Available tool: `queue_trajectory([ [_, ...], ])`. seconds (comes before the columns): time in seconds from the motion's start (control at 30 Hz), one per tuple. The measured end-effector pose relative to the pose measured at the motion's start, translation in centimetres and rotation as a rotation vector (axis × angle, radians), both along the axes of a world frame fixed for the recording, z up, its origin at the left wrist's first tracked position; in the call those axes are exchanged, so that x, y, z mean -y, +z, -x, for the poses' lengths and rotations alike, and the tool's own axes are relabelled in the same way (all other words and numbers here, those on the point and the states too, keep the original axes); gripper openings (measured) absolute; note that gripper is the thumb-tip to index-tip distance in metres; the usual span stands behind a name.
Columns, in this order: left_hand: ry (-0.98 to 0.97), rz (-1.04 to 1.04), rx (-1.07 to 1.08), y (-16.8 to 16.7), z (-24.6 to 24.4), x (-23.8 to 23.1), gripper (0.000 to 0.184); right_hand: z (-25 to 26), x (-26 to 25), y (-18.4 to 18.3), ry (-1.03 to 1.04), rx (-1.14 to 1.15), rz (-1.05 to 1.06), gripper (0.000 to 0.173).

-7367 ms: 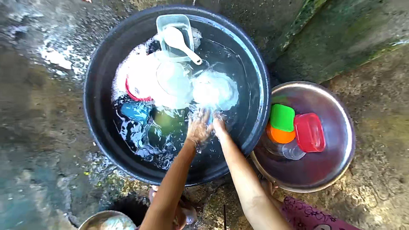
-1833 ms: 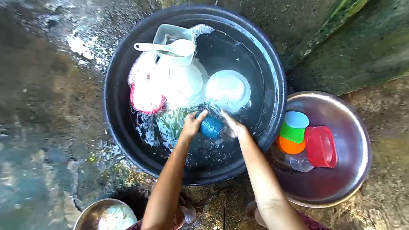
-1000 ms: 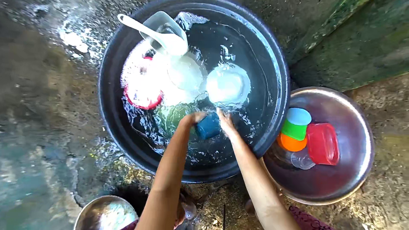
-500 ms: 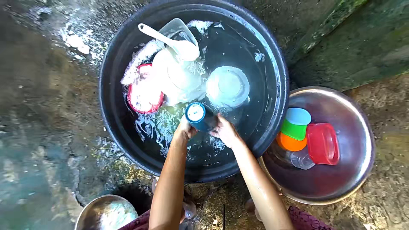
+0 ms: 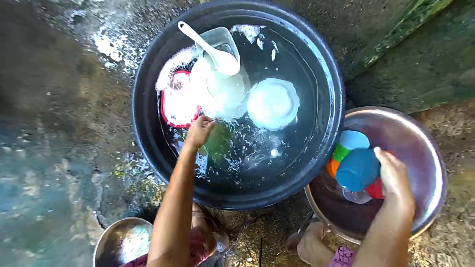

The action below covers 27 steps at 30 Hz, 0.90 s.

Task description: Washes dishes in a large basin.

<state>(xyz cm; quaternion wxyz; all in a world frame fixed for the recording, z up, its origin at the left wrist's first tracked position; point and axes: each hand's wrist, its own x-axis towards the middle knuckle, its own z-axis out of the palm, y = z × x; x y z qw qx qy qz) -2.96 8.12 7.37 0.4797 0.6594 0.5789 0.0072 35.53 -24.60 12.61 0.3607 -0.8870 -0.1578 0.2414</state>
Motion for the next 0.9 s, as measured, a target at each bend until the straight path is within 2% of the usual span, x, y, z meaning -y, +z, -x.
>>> queue_trajectory([
  [0.1, 0.005, -0.093, -0.173, 0.9, 2.8, -2.1, 0.049, -2.4, 2.9, -1.0, 0.168, 0.035, 0.36, 0.042],
  [0.2, 0.101, -0.231, -0.265, 1.5, 4.0, -2.6, 0.075, -2.6, 3.1, -2.2, 0.233, -0.044, 0.649, 0.045],
  [0.27, 0.027, -0.308, -0.332, 0.6, 3.8, -3.0, 0.096, -2.5, 2.8, -3.1, 0.267, -0.063, 0.777, 0.05],
  [0.3, -0.047, -0.331, -0.369, -0.2, 3.6, -3.3, 0.1, -2.2, 2.6, -3.3, 0.257, -0.042, 0.781, 0.053],
  [0.33, -0.114, -0.358, -0.397, -1.2, 3.2, -3.5, 0.098, -1.8, 2.4, -3.1, 0.24, 0.029, 0.721, 0.055],
  [0.43, -0.21, -0.46, -0.464, -3.1, 2.8, -4.0, 0.09, 0.0, 0.5, -1.8, 0.173, 0.32, 0.3, 0.046],
  [0.5, -0.259, -0.485, -0.488, -2.8, 3.5, -4.9, 0.08, 1.6, -1.9, -0.2, 0.153, 0.383, 0.117, 0.04],
  [0.57, -0.348, -0.485, -0.495, -1.1, 4.1, -5.8, 0.064, 3.3, -4.6, 1.1, 0.206, 0.347, 0.036, 0.037],
  [0.63, -0.403, -0.493, -0.533, 2.0, 4.6, -6.5, 0.044, 5.1, -7.4, 1.1, 0.345, 0.281, 0.003, 0.036],
  [0.7, -0.405, -0.475, -0.604, 6.6, 4.8, -7.5, 0.034, 7.1, -10.1, 0.2, 0.519, 0.235, -0.022, 0.034],
  [0.8, -0.384, -0.557, -0.603, 14.4, 5.2, -8.6, 0.03, 10.5, -14.0, -1.2, 0.705, 0.133, -0.117, 0.036],
  [0.9, -0.415, -0.679, -0.447, 18.3, 5.8, -9.5, 0.027, 13.7, -17.5, -2.3, 0.765, -0.073, -0.258, 0.053],
])
